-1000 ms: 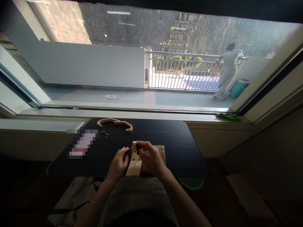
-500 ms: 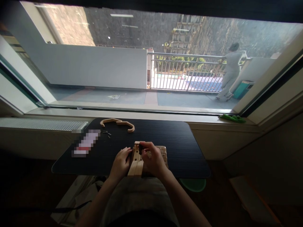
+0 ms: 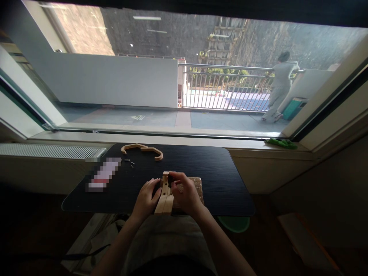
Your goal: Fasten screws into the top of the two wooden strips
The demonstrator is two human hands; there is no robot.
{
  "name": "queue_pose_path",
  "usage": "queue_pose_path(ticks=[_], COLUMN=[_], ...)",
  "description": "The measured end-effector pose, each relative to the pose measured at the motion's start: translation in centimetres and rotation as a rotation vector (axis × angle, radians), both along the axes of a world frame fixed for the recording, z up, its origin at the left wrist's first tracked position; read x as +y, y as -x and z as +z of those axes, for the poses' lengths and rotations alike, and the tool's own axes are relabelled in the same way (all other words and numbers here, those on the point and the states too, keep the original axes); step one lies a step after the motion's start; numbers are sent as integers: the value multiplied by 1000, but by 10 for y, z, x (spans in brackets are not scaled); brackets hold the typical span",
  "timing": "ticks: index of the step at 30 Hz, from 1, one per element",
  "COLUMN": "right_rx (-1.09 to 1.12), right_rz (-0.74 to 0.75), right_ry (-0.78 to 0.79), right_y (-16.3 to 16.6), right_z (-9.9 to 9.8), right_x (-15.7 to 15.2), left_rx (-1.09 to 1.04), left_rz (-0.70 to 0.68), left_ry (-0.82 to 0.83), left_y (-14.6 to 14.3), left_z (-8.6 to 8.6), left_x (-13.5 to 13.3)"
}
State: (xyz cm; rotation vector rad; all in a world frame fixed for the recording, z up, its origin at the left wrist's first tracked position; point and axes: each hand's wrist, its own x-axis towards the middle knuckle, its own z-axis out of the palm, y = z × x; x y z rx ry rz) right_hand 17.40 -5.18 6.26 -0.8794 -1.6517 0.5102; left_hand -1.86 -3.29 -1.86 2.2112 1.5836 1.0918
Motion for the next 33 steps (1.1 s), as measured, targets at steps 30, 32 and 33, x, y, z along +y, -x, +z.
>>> queue_pose_path(ticks=[30, 32, 33], right_rx=[-24, -19, -17], right_rz=[-34, -29, -27], right_ry=[-27, -33, -34], right_y=[1, 1, 1], right_z=[1, 1, 0], right_x=[-1, -1, -1], left_rx=[12, 5, 4], left_rz=[-34, -29, -28], left_ry=[34, 29, 29], left_y=[0, 0, 0], left_z=[6, 6, 7], left_x=[-1, -2, -2])
